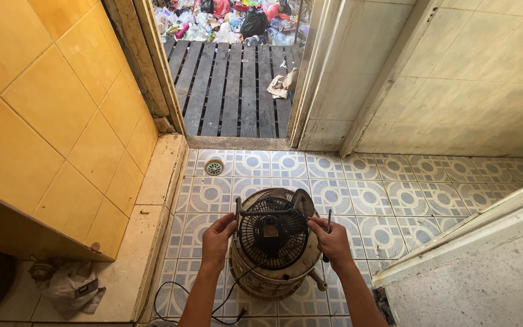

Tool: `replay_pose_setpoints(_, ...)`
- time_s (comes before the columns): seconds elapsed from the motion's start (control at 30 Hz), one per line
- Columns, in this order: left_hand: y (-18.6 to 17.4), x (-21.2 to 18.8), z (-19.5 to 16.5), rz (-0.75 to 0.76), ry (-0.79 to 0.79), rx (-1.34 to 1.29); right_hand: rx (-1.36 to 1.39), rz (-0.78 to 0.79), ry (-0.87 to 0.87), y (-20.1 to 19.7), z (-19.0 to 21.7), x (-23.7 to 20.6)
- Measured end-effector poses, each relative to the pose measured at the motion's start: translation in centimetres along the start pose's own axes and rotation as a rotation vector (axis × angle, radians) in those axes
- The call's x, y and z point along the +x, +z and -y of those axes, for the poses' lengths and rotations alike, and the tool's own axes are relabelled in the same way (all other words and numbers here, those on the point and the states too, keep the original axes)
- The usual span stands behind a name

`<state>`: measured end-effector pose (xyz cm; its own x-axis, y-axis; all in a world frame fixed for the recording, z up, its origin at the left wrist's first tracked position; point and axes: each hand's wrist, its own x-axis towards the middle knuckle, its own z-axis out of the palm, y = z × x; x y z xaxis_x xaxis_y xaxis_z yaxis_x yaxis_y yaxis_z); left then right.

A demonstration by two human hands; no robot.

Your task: The person sits on the floor and disassembles a small electric fan, using a screwdriver to remove the front grille and set it aside, then detaches the metal stand frame and works on the fan body, handling the grille, blades and stand parts one at a time.

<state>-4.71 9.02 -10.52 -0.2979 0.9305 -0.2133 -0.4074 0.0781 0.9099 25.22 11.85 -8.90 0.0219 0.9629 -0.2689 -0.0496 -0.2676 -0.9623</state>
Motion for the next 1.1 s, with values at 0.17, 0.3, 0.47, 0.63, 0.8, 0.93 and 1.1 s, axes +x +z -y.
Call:
replay_pose_setpoints(0.17,-0.1,-0.2,-0.2,0.002,0.005,0.011,-0.006,-0.015,0.027,0.2,0.1,-0.3)
replay_pose_setpoints(0.3,-0.2,-0.4,-0.3,-0.011,-0.018,0.025,-0.013,-0.022,0.025,0.3,0.4,-0.4)
replay_pose_setpoints(0.47,-0.7,-0.6,-0.7,0.089,-0.076,-0.107,0.001,-0.009,-0.007,0.0,1.0,-0.4)
replay_pose_setpoints(0.63,-1.7,-0.7,-2.0,0.295,-0.198,-0.376,0.050,0.005,-0.018,0.4,2.2,0.1)
replay_pose_setpoints(0.8,-1.2,-1.6,-3.7,0.390,-0.047,-0.373,0.082,0.010,-0.063,1.4,4.1,-0.5)
replay_pose_setpoints(0.93,0.3,-3.3,-5.2,0.355,0.155,-0.235,0.326,0.067,-0.081,2.2,6.6,-2.5)
replay_pose_setpoints(1.1,2.1,-6.3,-5.9,0.326,0.480,0.045,0.575,0.130,0.047,3.5,9.7,-5.7)
